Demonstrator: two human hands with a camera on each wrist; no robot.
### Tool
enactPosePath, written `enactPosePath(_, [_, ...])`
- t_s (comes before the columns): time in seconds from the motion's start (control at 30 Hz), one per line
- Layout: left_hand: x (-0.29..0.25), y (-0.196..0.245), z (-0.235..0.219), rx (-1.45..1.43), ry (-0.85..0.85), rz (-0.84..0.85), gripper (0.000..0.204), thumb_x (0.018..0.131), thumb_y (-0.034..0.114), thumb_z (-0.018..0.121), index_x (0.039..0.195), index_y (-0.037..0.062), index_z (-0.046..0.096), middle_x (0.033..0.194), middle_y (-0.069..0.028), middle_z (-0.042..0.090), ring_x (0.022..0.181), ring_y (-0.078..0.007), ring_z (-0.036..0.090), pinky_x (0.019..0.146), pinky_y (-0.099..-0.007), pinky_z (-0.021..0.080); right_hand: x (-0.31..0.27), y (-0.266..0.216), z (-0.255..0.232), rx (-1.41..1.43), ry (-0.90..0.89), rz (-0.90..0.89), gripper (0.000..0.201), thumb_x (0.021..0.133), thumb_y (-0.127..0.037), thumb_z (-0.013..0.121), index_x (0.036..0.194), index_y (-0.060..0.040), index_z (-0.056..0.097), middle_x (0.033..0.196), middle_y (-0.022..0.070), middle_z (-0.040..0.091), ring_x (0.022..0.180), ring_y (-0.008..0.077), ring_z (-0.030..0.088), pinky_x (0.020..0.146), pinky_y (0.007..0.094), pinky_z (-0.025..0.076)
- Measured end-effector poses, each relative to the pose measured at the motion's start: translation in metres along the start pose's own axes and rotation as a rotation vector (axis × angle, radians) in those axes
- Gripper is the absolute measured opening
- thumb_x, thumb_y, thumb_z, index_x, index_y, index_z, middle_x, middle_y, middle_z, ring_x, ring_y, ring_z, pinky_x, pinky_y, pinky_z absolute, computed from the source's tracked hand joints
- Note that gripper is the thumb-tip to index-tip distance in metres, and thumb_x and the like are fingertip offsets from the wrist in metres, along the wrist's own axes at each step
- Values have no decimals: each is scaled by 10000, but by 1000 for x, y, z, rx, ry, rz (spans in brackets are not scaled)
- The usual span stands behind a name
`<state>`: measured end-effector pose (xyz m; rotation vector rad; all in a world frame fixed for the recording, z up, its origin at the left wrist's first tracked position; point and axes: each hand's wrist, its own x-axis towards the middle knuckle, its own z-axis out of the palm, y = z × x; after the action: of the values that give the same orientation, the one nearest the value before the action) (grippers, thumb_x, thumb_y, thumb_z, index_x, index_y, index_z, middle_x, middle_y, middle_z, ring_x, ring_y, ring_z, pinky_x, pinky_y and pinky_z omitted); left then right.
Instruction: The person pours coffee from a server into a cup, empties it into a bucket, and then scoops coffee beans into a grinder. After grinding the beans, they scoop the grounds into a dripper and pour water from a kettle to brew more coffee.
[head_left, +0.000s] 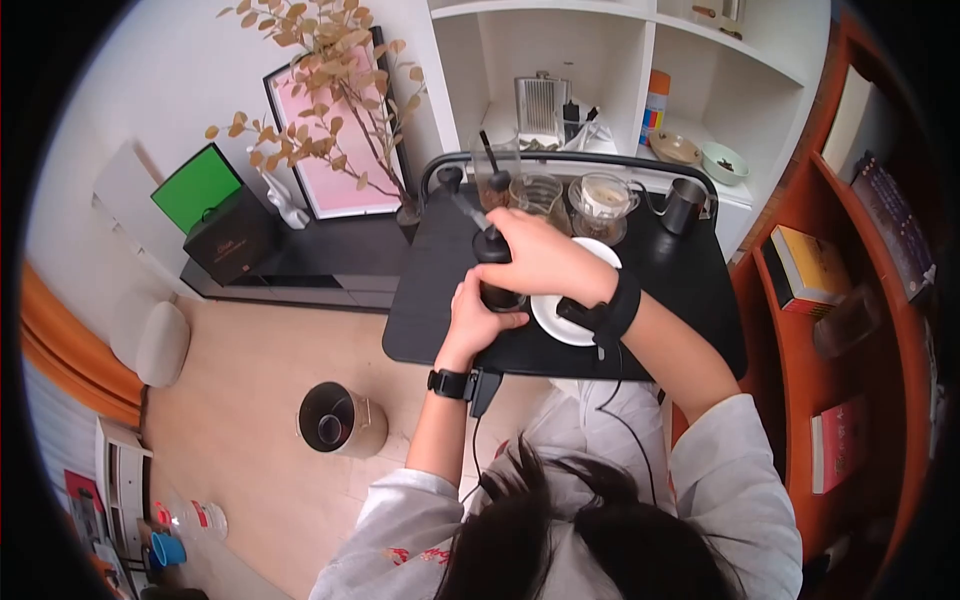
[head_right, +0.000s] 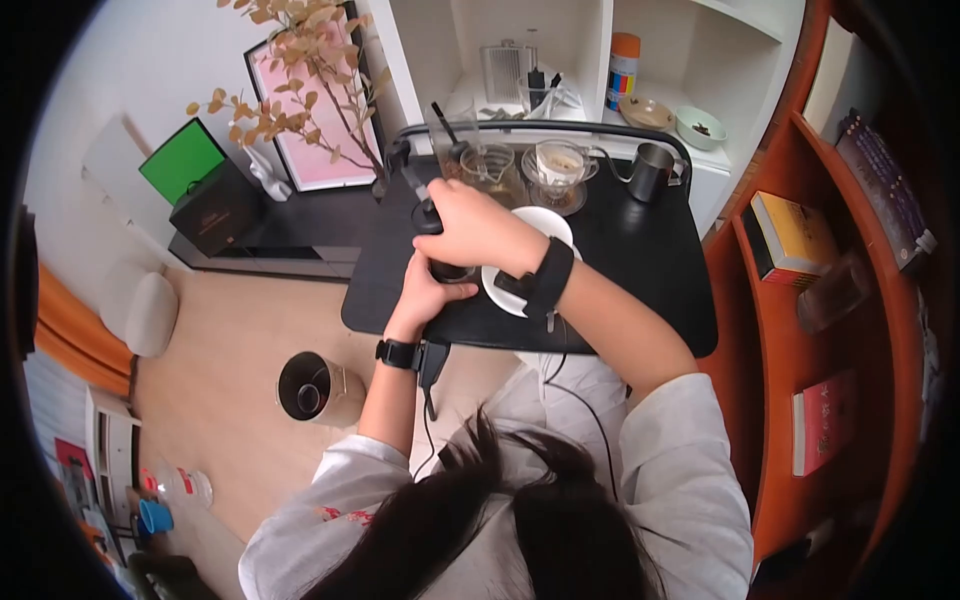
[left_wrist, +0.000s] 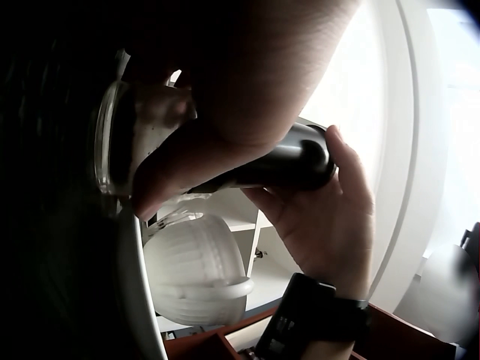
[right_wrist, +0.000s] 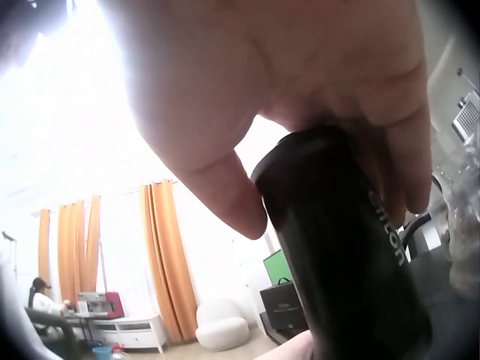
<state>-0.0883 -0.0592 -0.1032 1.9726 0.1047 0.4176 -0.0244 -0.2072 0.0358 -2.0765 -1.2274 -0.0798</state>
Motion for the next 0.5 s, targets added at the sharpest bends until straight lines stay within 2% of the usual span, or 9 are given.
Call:
enactPosePath(0.07, [-3,16,-2,126,-7,0,766,524,290,915,1106,42,482,1045,-172,597,1012,-366,568,882,-449,450,-2,5,0,95,-2,-43,611,728,-245,751,1197,71,521,1098,273,608,1031,411,604,871,407,489])
enactPosePath(0.17, [-4,13,0,130,7,13,837,536,277,918,1167,31,427,1087,-195,608,1075,-385,566,927,-461,447,-2,4,-5,143,-75,-47,597,744,-202,747,1231,39,499,1108,255,605,1038,399,601,880,405,488])
enactPosePath(0.2, [-8,25,-6,-50,-71,-31,901,556,228,917,1255,30,384,1143,-192,600,1117,-339,572,950,-426,453,-1,7,-6,139,-99,-61,595,753,-204,748,1234,37,494,1113,252,601,1045,397,596,886,404,484])
enactPosePath(0.23, [-7,13,-4,-304,-100,81,889,599,135,885,1311,28,365,1163,-153,588,1111,-268,572,947,-376,460,1,10,-6,135,-123,-76,593,762,-206,748,1238,35,489,1118,248,596,1053,395,592,893,402,480])
enactPosePath(0.33, [-7,10,-5,-375,-159,43,804,642,-24,793,1323,42,371,1173,-84,562,1117,-204,534,972,-332,432,4,14,-10,118,-183,-127,589,782,-231,754,1236,25,480,1107,247,593,1051,396,588,887,407,477])
enactPosePath(0.37, [-7,15,-3,-430,-144,47,780,629,-28,813,1280,46,391,1178,-79,554,1129,-191,521,982,-332,423,4,14,-13,116,-212,-129,589,783,-235,756,1234,23,479,1103,251,593,1046,399,589,881,410,477])
enactPosePath(0.43, [-8,25,-3,-369,-104,41,755,614,-3,845,1224,39,402,1174,-79,551,1118,-190,525,978,-333,425,3,10,-18,89,-229,-116,564,782,-249,760,1204,6,487,1056,251,595,1008,407,594,844,418,481])
enactPosePath(0.47, [-6,18,-1,-319,-100,43,839,623,-54,847,1305,59,371,1191,-74,550,1123,-185,549,961,-338,459,2,8,-18,64,-218,-110,549,779,-256,759,1182,3,490,1032,244,591,989,410,593,832,423,482])
enactPosePath(0.5, [-7,18,-1,-165,-66,-22,835,625,-1,876,1292,38,375,1180,-68,555,1088,-172,562,937,-324,474,1,7,-17,40,-207,-104,535,777,-263,757,1160,0,494,1009,237,588,970,413,592,820,428,482])
